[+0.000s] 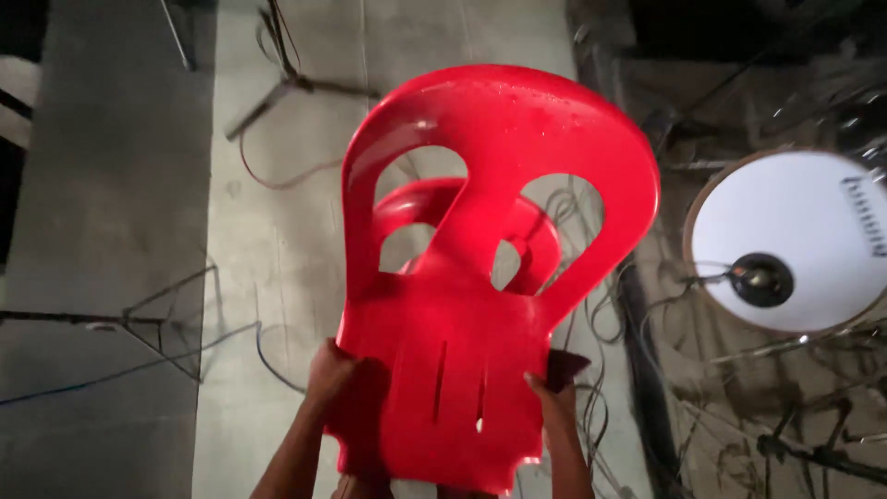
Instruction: Cleaning plastic chairs by wiping them down with a wet cloth.
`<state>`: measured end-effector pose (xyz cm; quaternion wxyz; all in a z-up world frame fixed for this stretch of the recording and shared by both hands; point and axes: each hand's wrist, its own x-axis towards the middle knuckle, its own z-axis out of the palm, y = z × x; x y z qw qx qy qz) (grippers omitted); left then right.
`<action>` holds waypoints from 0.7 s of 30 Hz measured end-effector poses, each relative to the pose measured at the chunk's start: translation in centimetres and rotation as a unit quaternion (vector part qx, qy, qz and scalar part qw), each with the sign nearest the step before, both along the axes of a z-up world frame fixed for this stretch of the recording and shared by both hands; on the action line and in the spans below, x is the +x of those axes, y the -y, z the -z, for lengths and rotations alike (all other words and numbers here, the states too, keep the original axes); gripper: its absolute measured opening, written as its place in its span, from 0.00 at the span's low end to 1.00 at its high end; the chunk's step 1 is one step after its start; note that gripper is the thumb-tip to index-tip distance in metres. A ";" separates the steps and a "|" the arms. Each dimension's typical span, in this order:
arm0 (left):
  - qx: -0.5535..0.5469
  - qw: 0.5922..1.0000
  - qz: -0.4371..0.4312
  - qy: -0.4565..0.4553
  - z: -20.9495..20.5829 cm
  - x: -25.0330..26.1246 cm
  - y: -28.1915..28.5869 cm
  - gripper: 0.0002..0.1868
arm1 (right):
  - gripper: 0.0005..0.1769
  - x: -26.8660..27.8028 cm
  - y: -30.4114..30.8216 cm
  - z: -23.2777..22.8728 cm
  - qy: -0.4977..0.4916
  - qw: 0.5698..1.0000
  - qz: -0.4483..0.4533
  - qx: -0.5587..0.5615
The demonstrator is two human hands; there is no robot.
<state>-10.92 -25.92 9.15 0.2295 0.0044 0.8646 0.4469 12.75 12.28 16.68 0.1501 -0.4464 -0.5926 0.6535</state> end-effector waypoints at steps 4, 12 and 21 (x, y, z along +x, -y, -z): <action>-0.021 0.998 -0.041 0.048 -13.3 0.9 0.4 0.28 | 0.32 1.2 0.9 -4.9 0.050 0.997 0.016 0.049; 0.025 0.985 -0.120 0.122 -40.1 7.7 1.8 0.19 | 0.34 1.9 4.6 -18.9 0.033 0.999 -0.001 0.003; 0.065 0.949 -0.286 0.119 -40.6 19.3 6.8 0.24 | 0.40 1.6 7.1 -28.5 -0.017 0.986 -0.163 -0.024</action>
